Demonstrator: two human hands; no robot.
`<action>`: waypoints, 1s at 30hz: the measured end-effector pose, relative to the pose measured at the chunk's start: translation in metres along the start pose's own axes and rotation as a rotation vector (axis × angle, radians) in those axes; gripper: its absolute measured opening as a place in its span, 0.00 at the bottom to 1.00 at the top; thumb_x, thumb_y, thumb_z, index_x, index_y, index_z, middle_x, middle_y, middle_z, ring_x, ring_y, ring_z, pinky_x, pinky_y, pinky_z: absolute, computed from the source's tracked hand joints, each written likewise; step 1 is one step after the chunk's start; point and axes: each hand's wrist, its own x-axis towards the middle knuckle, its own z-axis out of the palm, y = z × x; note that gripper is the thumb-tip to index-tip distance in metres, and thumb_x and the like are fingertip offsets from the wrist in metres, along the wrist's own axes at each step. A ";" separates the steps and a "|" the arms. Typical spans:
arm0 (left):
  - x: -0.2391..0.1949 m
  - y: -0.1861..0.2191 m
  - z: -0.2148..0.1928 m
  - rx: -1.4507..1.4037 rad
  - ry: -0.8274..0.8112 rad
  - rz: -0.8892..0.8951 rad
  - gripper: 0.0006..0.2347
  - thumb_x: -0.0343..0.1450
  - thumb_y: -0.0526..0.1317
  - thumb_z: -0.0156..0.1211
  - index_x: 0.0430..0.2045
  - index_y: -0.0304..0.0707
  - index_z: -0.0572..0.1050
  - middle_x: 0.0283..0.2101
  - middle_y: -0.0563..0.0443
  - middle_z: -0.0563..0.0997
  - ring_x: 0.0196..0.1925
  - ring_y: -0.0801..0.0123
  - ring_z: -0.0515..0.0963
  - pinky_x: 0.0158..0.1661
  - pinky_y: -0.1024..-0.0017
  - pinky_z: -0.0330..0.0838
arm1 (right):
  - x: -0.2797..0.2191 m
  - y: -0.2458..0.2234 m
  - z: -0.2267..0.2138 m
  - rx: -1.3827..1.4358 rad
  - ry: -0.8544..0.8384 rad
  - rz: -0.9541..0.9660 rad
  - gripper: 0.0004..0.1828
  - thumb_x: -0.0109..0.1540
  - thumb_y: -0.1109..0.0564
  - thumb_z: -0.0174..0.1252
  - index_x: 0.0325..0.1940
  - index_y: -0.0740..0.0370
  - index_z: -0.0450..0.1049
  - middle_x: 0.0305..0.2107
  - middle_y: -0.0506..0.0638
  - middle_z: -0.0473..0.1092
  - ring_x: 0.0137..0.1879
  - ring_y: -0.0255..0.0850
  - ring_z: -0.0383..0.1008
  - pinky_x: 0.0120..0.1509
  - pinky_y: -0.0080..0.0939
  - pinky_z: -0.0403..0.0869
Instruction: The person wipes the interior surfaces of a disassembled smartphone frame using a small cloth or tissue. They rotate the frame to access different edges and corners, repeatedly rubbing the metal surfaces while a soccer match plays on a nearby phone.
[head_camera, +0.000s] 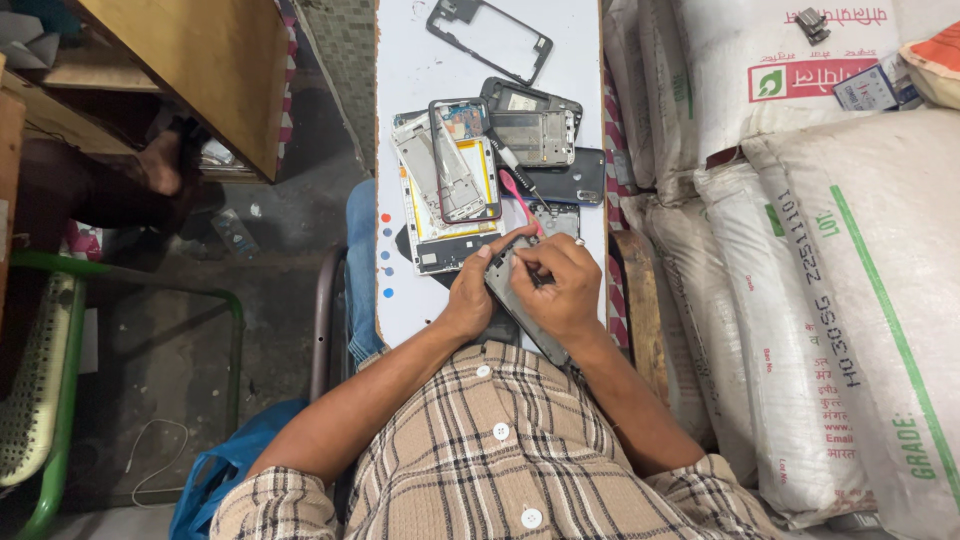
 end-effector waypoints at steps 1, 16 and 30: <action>0.000 0.000 0.001 0.015 0.001 0.010 0.28 0.82 0.50 0.24 0.67 0.28 0.66 0.57 0.37 0.78 0.59 0.60 0.77 0.66 0.66 0.67 | 0.000 0.001 -0.001 -0.007 0.010 0.057 0.06 0.58 0.64 0.67 0.38 0.66 0.78 0.29 0.51 0.72 0.29 0.34 0.73 0.33 0.34 0.71; -0.001 0.003 0.002 -0.002 0.022 -0.062 0.27 0.80 0.49 0.25 0.67 0.29 0.65 0.57 0.39 0.78 0.59 0.61 0.77 0.64 0.66 0.67 | 0.003 0.004 -0.001 -0.006 0.018 0.087 0.06 0.57 0.64 0.67 0.36 0.66 0.78 0.28 0.51 0.71 0.27 0.35 0.70 0.31 0.34 0.69; 0.000 0.006 0.005 -0.069 0.005 0.010 0.26 0.81 0.49 0.28 0.65 0.28 0.66 0.61 0.39 0.75 0.63 0.61 0.74 0.67 0.67 0.65 | 0.010 0.000 -0.007 -0.008 0.052 0.148 0.04 0.56 0.66 0.66 0.34 0.66 0.76 0.27 0.50 0.69 0.29 0.33 0.71 0.32 0.32 0.69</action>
